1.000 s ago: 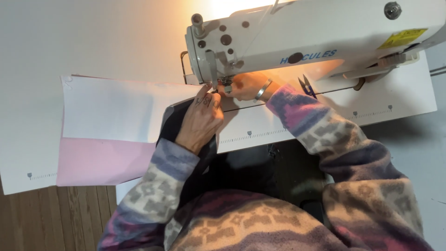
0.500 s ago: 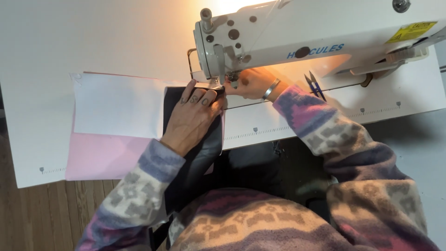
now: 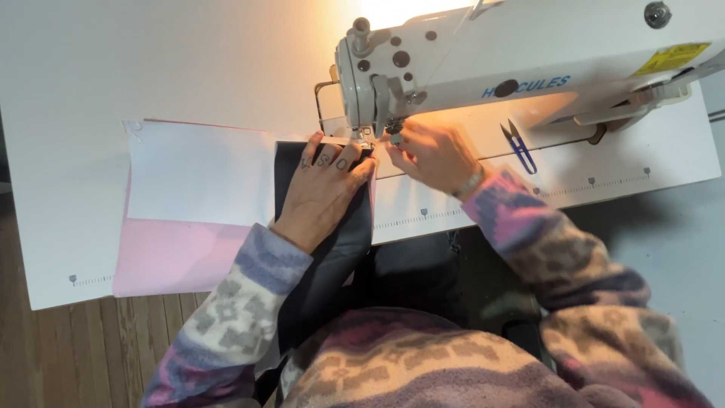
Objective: Sewing pieces of black and pink synthetic leather material together using an industrial sewing machine.
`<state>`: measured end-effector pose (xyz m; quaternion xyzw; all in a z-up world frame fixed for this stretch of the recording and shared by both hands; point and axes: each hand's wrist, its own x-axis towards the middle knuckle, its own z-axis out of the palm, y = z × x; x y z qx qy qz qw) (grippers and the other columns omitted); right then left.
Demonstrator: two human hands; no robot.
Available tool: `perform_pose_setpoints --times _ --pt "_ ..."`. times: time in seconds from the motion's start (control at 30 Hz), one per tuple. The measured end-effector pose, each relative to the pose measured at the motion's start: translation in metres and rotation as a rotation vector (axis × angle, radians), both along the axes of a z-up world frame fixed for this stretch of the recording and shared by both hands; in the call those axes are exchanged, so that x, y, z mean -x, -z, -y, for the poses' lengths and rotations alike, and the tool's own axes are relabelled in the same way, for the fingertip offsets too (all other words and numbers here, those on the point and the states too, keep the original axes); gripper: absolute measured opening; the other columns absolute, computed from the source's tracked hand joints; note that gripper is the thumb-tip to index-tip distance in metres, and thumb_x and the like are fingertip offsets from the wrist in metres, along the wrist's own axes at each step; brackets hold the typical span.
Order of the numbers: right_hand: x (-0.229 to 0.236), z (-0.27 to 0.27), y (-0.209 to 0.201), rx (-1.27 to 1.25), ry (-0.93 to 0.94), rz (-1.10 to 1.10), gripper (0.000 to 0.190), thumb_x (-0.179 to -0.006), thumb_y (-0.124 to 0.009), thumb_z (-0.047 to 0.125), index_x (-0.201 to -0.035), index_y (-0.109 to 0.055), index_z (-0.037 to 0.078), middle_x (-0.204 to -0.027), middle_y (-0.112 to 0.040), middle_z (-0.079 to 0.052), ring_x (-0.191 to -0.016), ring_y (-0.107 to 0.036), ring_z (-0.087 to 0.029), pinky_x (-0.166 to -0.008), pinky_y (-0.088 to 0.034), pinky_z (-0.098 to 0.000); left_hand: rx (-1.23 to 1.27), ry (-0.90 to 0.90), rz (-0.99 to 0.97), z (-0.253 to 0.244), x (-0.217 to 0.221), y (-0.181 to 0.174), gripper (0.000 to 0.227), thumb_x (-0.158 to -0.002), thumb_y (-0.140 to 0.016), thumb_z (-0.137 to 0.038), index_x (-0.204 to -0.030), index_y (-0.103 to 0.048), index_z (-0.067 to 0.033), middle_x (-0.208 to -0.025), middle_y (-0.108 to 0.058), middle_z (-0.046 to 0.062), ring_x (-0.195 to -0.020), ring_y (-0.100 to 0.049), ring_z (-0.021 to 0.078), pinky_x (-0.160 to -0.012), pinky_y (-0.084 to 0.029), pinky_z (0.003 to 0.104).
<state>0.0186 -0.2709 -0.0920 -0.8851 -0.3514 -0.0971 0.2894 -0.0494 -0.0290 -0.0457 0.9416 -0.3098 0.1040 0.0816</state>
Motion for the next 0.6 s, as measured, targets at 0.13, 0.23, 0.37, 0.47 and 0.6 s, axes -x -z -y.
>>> perform_pose_setpoints --times 0.13,0.23,0.37,0.47,0.6 --pt "0.018 -0.004 -0.031 0.055 -0.074 0.191 0.028 -0.095 -0.073 0.015 -0.121 -0.077 0.022 -0.097 -0.061 -0.006 -0.083 -0.064 -0.022 -0.07 -0.054 -0.0372 -0.045 0.002 -0.017 0.001 -0.001 0.006 0.036 -0.091 -0.056 -0.014 -0.125 -0.067 -0.0172 -0.13 -0.059 0.007 -0.121 -0.055 0.0261 -0.12 -0.028 0.053" --pt "0.021 0.001 -0.031 0.141 -0.071 0.274 0.043 -0.093 -0.071 0.012 -0.133 -0.072 0.027 -0.123 -0.063 0.004 -0.102 -0.064 -0.021 -0.081 -0.056 -0.0338 -0.063 0.0 -0.022 0.006 0.002 0.003 0.034 -0.095 -0.057 -0.015 -0.127 -0.068 -0.0137 -0.123 -0.06 0.003 -0.119 -0.056 0.0229 -0.123 -0.028 0.054" --pt "0.003 0.0 -0.032 0.29 -0.207 0.432 0.041 -0.093 -0.069 0.012 -0.131 -0.069 0.025 -0.135 -0.062 0.008 -0.11 -0.063 -0.016 -0.093 -0.056 -0.0318 -0.052 0.012 0.078 0.013 -0.002 0.006 0.032 -0.094 -0.057 -0.016 -0.124 -0.069 -0.0125 -0.122 -0.061 0.003 -0.12 -0.057 0.0217 -0.122 -0.03 0.054" --pt "0.003 0.002 -0.033 0.35 -0.216 0.425 0.038 -0.094 -0.067 0.015 -0.131 -0.069 0.025 -0.137 -0.061 0.009 -0.108 -0.062 -0.015 -0.093 -0.054 -0.0311 -0.029 0.024 0.038 0.017 0.002 -0.001 0.028 -0.094 -0.057 -0.016 -0.119 -0.069 -0.0131 -0.123 -0.061 0.003 -0.121 -0.056 0.0234 -0.12 -0.031 0.054" --pt "0.004 0.009 -0.031 0.348 -0.194 0.467 0.045 -0.094 -0.063 0.019 -0.139 -0.066 0.024 -0.133 -0.063 0.005 -0.106 -0.06 -0.017 -0.091 -0.051 -0.0332 -0.037 0.039 0.013 0.014 0.006 -0.002 0.033 -0.096 -0.057 -0.015 -0.126 -0.068 -0.0089 -0.129 -0.06 0.003 -0.122 -0.054 0.0228 -0.119 -0.035 0.051"
